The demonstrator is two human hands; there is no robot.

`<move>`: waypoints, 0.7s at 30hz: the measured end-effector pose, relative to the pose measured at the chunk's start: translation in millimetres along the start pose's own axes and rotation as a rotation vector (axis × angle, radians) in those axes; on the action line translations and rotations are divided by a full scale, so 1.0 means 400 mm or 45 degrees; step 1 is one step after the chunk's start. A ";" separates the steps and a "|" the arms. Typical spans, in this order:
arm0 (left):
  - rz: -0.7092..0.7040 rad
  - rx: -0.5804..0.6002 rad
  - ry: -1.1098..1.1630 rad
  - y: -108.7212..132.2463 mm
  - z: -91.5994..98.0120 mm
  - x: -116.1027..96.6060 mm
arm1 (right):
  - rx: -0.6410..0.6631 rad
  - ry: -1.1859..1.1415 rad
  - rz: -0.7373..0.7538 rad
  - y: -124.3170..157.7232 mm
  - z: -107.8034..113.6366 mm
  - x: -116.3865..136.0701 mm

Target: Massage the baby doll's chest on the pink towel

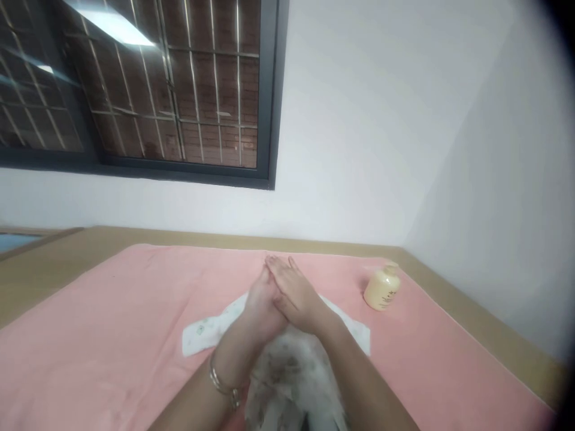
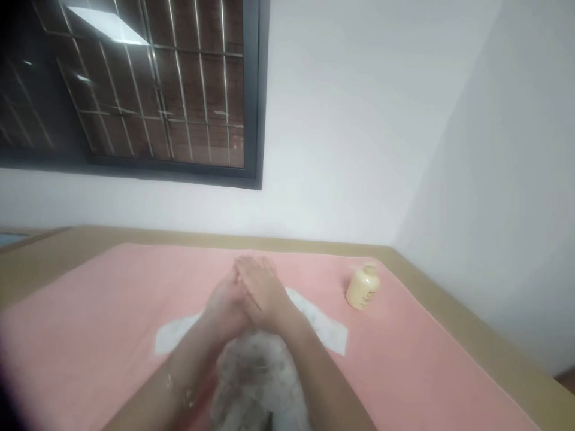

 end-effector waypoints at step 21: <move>-0.725 0.634 -1.510 0.251 -0.033 0.083 | 0.379 -0.187 -0.018 0.077 -0.238 -0.113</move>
Point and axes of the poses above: each hand's wrist, its own y-axis away from the middle knuckle, its own z-axis out of the back of the hand, x = y × z, the point moved 10 cm from there along -y, towards the middle knuckle, and after that the axes turned 9 degrees about y, right-handed, at the moved point
